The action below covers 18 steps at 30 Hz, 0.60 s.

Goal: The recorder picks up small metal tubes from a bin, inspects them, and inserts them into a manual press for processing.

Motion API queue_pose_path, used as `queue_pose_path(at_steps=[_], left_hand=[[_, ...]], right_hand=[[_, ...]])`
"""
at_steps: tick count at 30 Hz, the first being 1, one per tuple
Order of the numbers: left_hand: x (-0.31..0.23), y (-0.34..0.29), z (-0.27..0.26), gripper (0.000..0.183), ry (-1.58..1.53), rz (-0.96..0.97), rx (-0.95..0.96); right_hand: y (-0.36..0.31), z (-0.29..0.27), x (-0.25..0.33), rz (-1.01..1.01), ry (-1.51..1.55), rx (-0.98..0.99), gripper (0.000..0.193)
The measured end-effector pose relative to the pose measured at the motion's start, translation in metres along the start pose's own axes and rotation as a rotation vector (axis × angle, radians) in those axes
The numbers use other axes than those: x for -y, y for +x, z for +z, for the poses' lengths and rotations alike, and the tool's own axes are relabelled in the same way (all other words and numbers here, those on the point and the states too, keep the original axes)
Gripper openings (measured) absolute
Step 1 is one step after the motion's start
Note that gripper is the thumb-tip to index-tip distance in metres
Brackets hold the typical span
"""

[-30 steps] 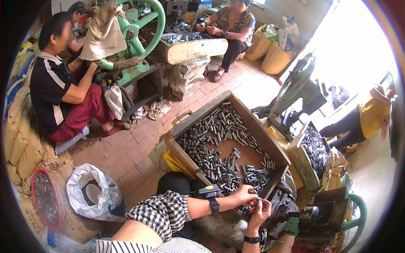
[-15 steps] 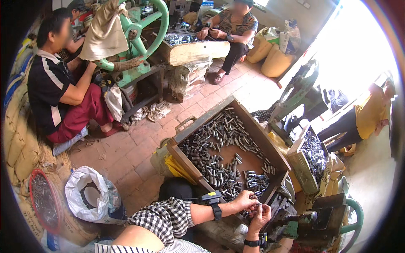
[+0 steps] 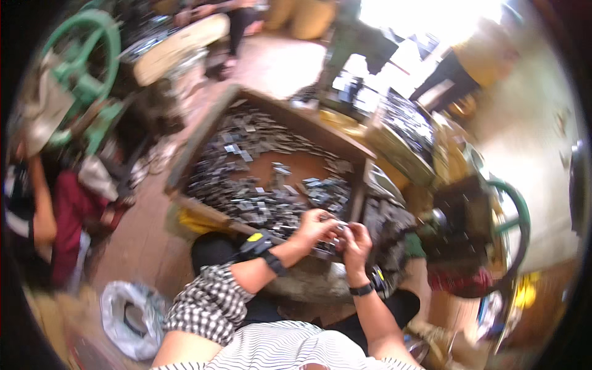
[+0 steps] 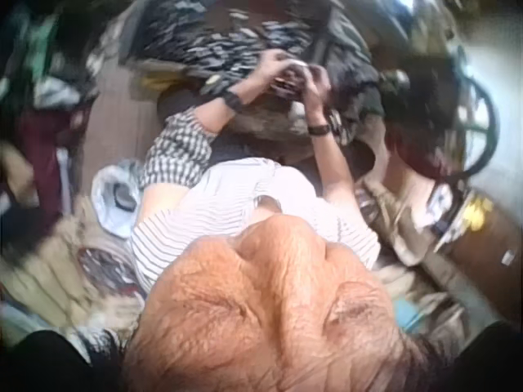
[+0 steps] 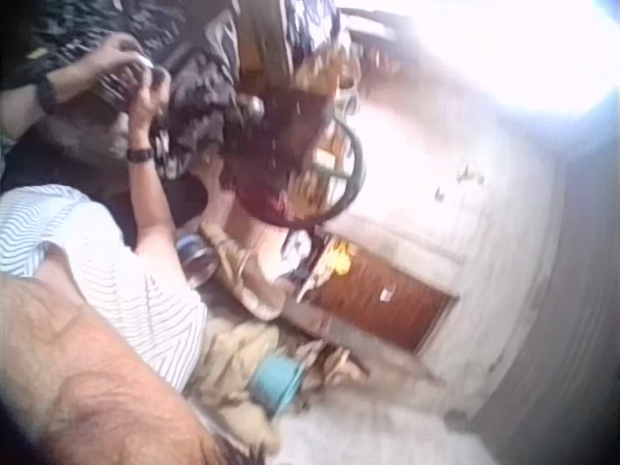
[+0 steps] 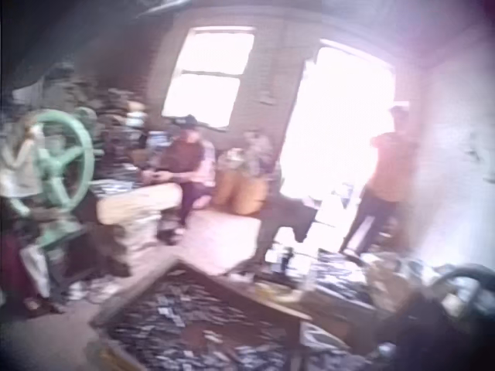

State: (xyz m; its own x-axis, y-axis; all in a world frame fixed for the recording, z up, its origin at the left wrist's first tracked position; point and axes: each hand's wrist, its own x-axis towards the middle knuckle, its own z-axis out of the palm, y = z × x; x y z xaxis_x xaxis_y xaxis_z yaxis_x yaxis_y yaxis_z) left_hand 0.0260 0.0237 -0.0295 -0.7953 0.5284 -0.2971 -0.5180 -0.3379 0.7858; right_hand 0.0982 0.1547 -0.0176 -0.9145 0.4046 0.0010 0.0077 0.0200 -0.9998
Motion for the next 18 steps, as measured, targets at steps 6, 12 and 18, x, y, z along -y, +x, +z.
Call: queue_pose_path(at_steps=[6, 12, 18], left_hand=[[0.001, -0.003, -0.007, 0.019, 0.067, 0.015, 0.034], [-0.006, -0.014, 0.001, 0.016, 0.204, 0.082, -0.001], [-0.003, -0.013, 0.019, 0.015, 0.352, 0.125, -0.031]], right_hand=[[-0.065, -0.059, 0.081, -0.021, -0.004, -0.014, 0.016], [-0.150, -0.187, 0.172, -0.501, -0.185, -0.708, 0.010], [-0.116, -0.282, 0.168, -0.726, -0.427, -0.917, 0.026]])
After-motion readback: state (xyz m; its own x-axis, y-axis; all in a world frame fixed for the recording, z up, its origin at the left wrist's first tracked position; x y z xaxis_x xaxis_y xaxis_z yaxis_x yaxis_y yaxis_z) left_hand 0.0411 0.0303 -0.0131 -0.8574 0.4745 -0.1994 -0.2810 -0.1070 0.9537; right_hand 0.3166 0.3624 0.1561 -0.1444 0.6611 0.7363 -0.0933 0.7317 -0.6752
